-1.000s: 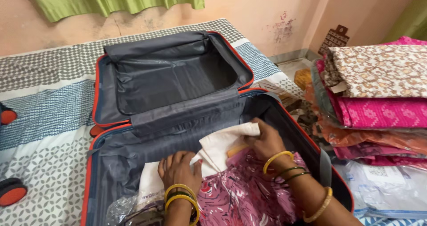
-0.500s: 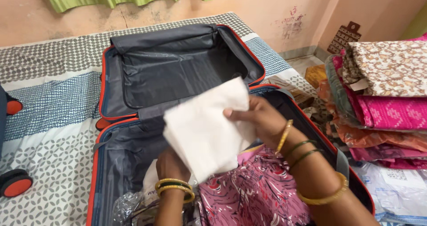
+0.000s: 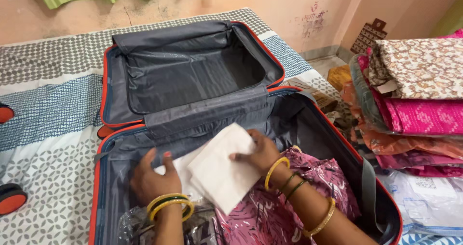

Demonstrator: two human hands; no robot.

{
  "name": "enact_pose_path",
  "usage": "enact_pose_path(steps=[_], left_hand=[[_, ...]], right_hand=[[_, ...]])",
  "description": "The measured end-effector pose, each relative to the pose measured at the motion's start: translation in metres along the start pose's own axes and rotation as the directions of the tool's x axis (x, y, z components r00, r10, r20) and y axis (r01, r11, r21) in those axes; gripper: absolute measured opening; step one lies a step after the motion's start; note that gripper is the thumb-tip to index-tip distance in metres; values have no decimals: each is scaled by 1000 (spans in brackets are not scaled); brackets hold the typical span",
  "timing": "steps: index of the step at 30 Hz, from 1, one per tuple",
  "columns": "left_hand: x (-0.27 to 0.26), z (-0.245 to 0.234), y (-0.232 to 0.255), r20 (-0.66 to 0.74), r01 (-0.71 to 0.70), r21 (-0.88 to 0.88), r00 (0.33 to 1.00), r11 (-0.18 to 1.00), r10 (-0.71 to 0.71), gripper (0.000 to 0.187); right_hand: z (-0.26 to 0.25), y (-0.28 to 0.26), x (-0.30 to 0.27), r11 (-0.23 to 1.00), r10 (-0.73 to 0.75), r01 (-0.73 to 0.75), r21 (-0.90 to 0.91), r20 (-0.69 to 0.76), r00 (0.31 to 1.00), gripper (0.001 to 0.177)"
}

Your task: The person removes clothes and packaged items from a suitcase, wipes the inside of the suitcase with a cloth, and places clothes and packages into the suitcase.

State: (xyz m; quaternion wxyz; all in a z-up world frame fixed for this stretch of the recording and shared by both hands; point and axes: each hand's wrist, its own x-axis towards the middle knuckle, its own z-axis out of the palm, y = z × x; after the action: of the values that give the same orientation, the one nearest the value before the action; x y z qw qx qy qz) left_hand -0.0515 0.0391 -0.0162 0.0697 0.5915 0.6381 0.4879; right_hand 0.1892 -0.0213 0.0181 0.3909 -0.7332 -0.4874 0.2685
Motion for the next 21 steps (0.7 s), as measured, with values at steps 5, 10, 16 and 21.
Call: enact_pose_path(steps=[5,10,16,21], left_hand=[[-7,5,-5,152,221,477,933,851,-327,97],[-13,-11,20,228,183,573,901,799,-370,111],[-9,-28,58,443,201,611,715,766,-541,95],[-3,-23,44,523,157,566,691,809,-500,81]], right_hand=[[-9,18,9,953,139,-86,291,-167,976,80],[-8,21,3,938,120,-184,-294,-222,968,84],[-20,14,4,880,271,-247,-405,1,963,91],[-23,23,8,941,321,-338,20,261,910,67]])
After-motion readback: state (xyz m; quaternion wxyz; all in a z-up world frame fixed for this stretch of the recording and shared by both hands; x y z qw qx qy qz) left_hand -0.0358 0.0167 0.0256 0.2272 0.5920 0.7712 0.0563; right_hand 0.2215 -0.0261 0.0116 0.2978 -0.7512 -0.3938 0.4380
